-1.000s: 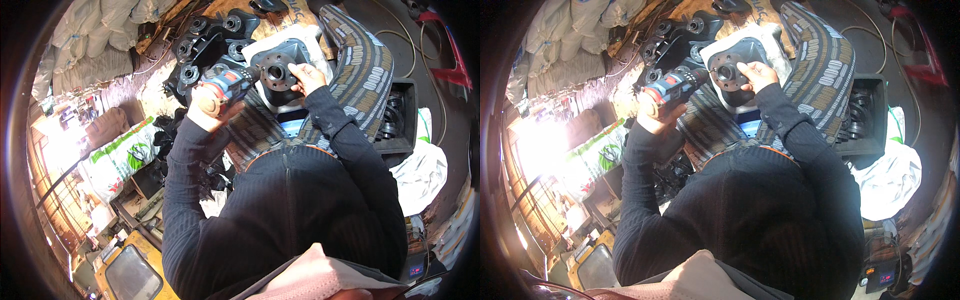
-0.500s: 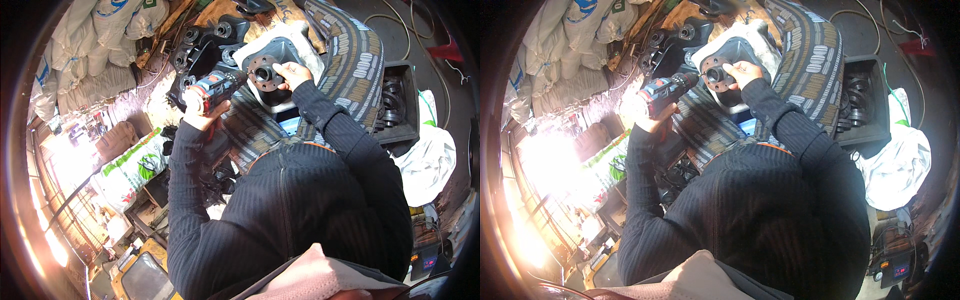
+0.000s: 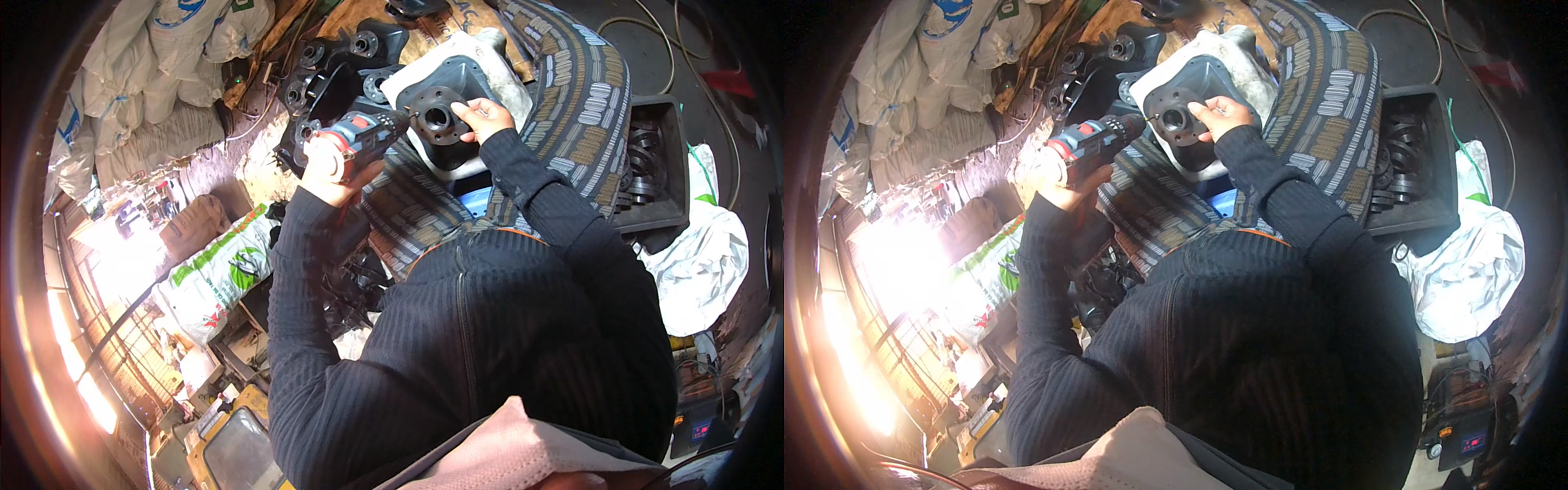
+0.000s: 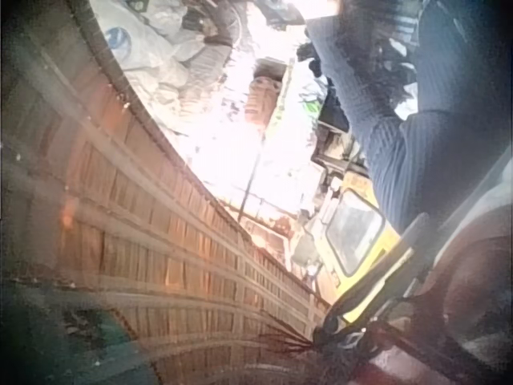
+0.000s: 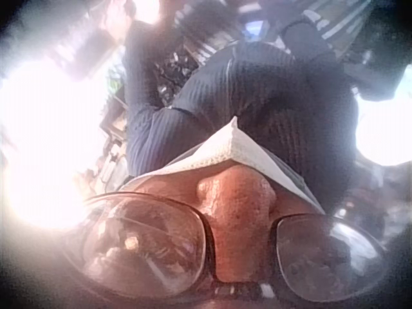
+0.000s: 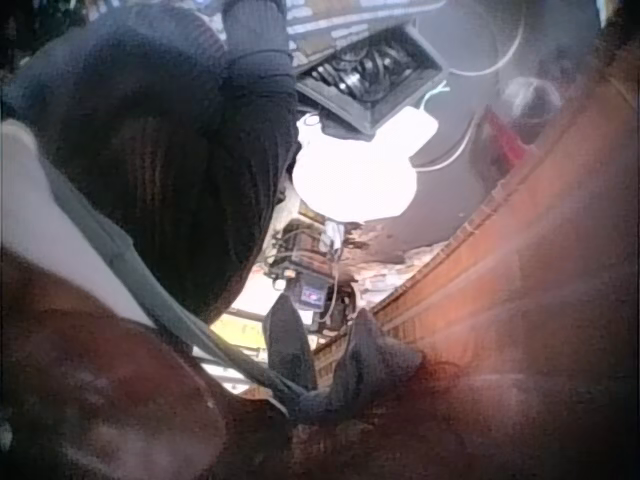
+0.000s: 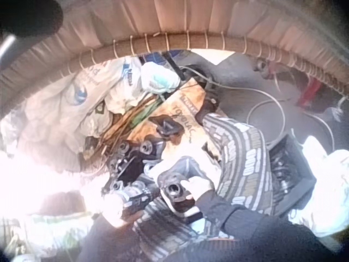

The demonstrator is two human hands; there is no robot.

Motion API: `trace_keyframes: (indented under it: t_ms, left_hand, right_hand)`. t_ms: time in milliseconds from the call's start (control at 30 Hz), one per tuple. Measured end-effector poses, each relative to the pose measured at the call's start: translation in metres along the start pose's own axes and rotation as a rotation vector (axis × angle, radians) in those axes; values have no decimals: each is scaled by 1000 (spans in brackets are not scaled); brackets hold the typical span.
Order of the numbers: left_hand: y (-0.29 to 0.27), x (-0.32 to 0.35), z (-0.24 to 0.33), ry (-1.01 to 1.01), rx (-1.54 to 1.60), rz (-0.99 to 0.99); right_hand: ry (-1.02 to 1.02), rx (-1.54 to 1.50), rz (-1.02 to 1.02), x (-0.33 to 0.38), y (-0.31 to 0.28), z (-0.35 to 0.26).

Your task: The person uses a cordless drill to drive screws into black plastic parts placed on a patterned cushion. They repeatedly pick up parts, align them, and drill, then set the finished parts aside.

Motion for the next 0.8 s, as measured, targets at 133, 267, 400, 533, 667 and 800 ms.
trace_keyframes:
  t_ms: [133, 267, 400, 533, 667, 800]
  left_hand:
    - [2, -6, -9, 91, -263, -70]
    - [2, -12, -8, 30, -348, -197]
    - [4, -11, -23, 76, -375, -217]
    - [14, -19, -24, 33, -298, -205]
    - [17, -19, -28, 101, -541, -264]
    - [18, -27, -28, -65, -656, -425]
  right_hand:
    - [18, 40, 55, -6, -3, 10]
    - [29, -5, 53, -2, -3, 13]
    - [44, 12, 57, 5, -3, 12]
    - [58, 1, 44, 4, -5, 15]
    - [92, -3, 45, 3, -6, 14]
    - [70, 59, 31, 3, -4, 8]
Point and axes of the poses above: each hand's wrist, its own x-axis away from the middle knuckle, its own y-axis out of the palm, z = x × y, the point moved 2 cm from there along -x, towards the middle knuckle, and after that the axes turned 2 degrees about y, right-handed, at the moved point
